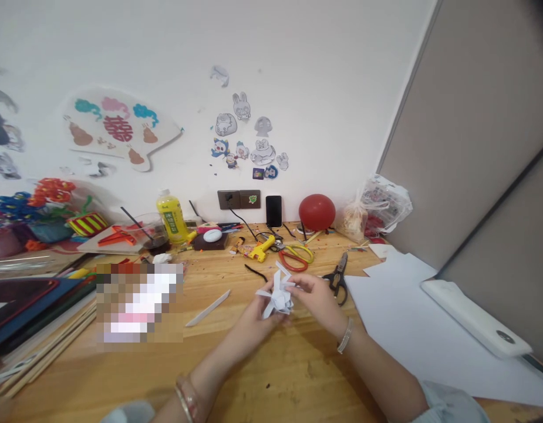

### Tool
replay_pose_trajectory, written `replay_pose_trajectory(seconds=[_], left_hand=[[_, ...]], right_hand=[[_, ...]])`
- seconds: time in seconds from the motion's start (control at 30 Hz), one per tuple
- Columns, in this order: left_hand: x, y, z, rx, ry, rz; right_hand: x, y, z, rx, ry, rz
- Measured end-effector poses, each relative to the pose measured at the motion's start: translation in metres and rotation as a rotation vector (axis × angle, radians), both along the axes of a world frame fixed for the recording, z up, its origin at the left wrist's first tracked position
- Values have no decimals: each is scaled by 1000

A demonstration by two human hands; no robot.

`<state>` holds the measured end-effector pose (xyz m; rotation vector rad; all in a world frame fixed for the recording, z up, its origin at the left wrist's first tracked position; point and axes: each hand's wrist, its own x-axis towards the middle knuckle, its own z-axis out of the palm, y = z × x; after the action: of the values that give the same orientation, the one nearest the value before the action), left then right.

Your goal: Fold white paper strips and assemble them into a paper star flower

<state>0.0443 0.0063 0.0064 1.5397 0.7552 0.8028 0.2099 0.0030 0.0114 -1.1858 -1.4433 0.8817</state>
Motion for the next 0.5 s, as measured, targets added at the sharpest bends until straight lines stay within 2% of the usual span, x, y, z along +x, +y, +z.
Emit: replay_pose_trajectory(seconds=[0.07, 0.17, 0.33, 0.5], left_hand=[[2, -2, -1, 19, 31, -12], [1, -3, 2, -3, 93, -29], [0, -3, 3, 34, 141, 20], [3, -5, 5, 70, 122, 65]], right_hand=[[1, 0, 0, -9, 17, 40], [2, -1, 0, 11, -12, 21], [0, -3, 3, 14, -73, 54], [-2, -9, 8, 99, -214, -37]])
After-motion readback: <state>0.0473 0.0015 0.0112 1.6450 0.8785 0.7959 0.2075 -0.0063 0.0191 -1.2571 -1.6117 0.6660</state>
